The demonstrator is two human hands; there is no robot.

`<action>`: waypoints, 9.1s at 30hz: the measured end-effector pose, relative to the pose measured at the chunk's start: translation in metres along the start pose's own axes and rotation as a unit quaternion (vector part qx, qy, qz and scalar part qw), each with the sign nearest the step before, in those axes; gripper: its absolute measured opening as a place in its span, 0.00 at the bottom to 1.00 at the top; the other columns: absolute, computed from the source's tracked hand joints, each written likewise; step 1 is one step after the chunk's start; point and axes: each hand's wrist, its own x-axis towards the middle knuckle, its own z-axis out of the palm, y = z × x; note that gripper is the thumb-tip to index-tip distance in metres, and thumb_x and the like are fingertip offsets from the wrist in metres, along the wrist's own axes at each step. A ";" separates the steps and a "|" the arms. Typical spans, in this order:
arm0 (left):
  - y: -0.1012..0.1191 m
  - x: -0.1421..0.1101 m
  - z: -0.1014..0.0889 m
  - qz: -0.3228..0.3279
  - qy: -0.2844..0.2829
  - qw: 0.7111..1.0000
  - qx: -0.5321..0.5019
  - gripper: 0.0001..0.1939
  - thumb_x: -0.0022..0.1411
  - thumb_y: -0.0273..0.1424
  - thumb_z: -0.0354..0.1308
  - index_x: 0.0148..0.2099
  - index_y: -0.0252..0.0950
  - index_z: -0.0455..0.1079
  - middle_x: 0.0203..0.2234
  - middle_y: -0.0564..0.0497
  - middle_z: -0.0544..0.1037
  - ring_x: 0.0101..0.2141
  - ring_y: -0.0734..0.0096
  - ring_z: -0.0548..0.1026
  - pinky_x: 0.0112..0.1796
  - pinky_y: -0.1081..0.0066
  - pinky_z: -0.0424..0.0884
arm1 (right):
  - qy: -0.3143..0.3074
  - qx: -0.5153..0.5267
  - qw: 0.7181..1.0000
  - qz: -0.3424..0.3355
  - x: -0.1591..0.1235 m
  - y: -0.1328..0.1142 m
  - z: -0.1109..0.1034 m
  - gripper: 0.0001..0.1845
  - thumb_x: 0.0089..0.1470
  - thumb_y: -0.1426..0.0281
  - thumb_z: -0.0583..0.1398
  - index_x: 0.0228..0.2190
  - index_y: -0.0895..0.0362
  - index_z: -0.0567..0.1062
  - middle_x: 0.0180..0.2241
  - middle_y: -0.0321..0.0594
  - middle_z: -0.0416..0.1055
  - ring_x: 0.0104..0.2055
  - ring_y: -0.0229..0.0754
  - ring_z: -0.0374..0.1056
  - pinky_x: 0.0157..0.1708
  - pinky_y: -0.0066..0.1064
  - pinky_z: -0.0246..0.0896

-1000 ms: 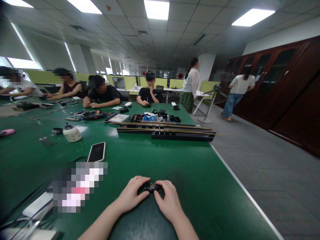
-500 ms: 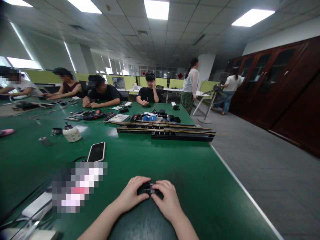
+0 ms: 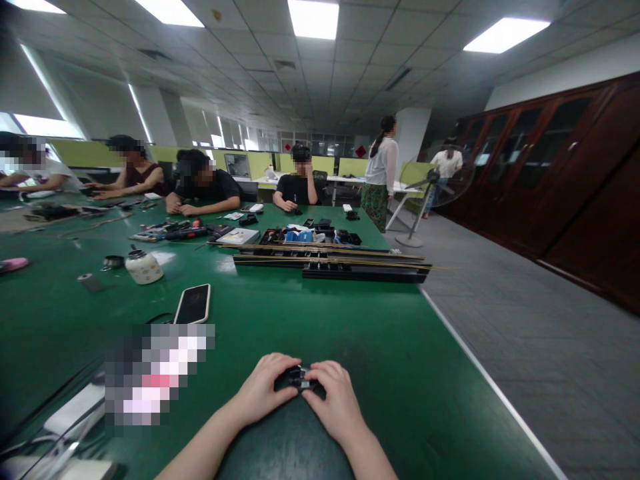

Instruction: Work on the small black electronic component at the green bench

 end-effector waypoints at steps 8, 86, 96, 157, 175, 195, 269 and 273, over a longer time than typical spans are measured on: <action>0.001 -0.001 0.000 -0.007 0.006 1.000 0.004 0.21 0.51 0.31 0.63 0.49 0.41 0.67 0.42 0.49 0.74 0.45 0.60 0.69 0.48 0.61 0.62 | 0.010 0.034 0.999 0.004 0.001 0.001 -0.001 0.08 0.47 0.67 0.61 0.34 0.50 0.75 0.43 0.40 0.73 0.50 0.48 0.63 0.51 0.43 0.55; 0.003 0.000 -0.001 -0.013 0.004 1.000 0.003 0.21 0.51 0.28 0.59 0.50 0.40 0.67 0.43 0.49 0.74 0.46 0.60 0.68 0.49 0.61 0.61 | 0.177 0.370 0.899 0.151 0.004 0.021 -0.007 0.26 0.38 0.52 0.64 0.35 0.57 0.75 0.35 0.48 0.77 0.41 0.52 0.72 0.46 0.45 0.64; 0.002 -0.001 0.000 -0.012 0.005 1.000 0.006 0.21 0.52 0.29 0.58 0.50 0.41 0.66 0.43 0.49 0.74 0.46 0.60 0.68 0.49 0.61 0.61 | 0.173 0.359 0.906 0.144 0.005 0.021 -0.007 0.24 0.39 0.53 0.64 0.35 0.56 0.75 0.35 0.47 0.77 0.41 0.51 0.72 0.45 0.44 0.65; 0.004 0.000 0.000 -0.009 0.005 1.000 0.013 0.20 0.53 0.29 0.58 0.50 0.41 0.67 0.45 0.48 0.72 0.47 0.60 0.68 0.49 0.61 0.62 | 0.045 0.081 0.995 0.039 0.002 0.006 0.000 0.15 0.53 0.62 0.55 0.40 0.54 0.73 0.42 0.43 0.72 0.47 0.45 0.66 0.49 0.37 0.59; 0.002 0.003 0.000 -0.015 -0.031 0.998 0.052 0.16 0.57 0.31 0.56 0.49 0.41 0.65 0.42 0.50 0.72 0.45 0.62 0.67 0.47 0.65 0.60 | 0.021 0.140 0.987 0.075 0.009 0.015 0.002 0.21 0.53 0.54 0.51 0.41 0.52 0.72 0.42 0.41 0.73 0.47 0.46 0.67 0.49 0.36 0.58; 0.009 0.005 0.008 -0.027 -0.013 0.999 0.039 0.16 0.56 0.25 0.52 0.48 0.39 0.64 0.43 0.49 0.70 0.45 0.63 0.66 0.47 0.65 0.62 | 0.025 0.124 0.989 0.080 0.023 0.022 0.000 0.18 0.53 0.56 0.51 0.28 0.54 0.73 0.29 0.37 0.75 0.36 0.44 0.70 0.38 0.33 0.61; 0.005 0.004 0.008 -0.031 -0.008 0.999 0.009 0.19 0.57 0.29 0.56 0.52 0.40 0.64 0.43 0.49 0.70 0.45 0.61 0.66 0.48 0.63 0.61 | 0.019 0.263 0.961 0.086 0.021 0.018 -0.003 0.11 0.45 0.64 0.61 0.32 0.55 0.74 0.33 0.39 0.75 0.39 0.46 0.69 0.43 0.37 0.60; 0.007 0.004 0.007 -0.038 -0.011 0.999 0.009 0.19 0.57 0.30 0.57 0.52 0.40 0.65 0.43 0.48 0.70 0.45 0.61 0.66 0.48 0.63 0.61 | 0.052 0.322 0.938 0.114 0.022 0.022 0.000 0.14 0.41 0.62 0.64 0.30 0.55 0.74 0.31 0.39 0.74 0.36 0.45 0.69 0.41 0.36 0.62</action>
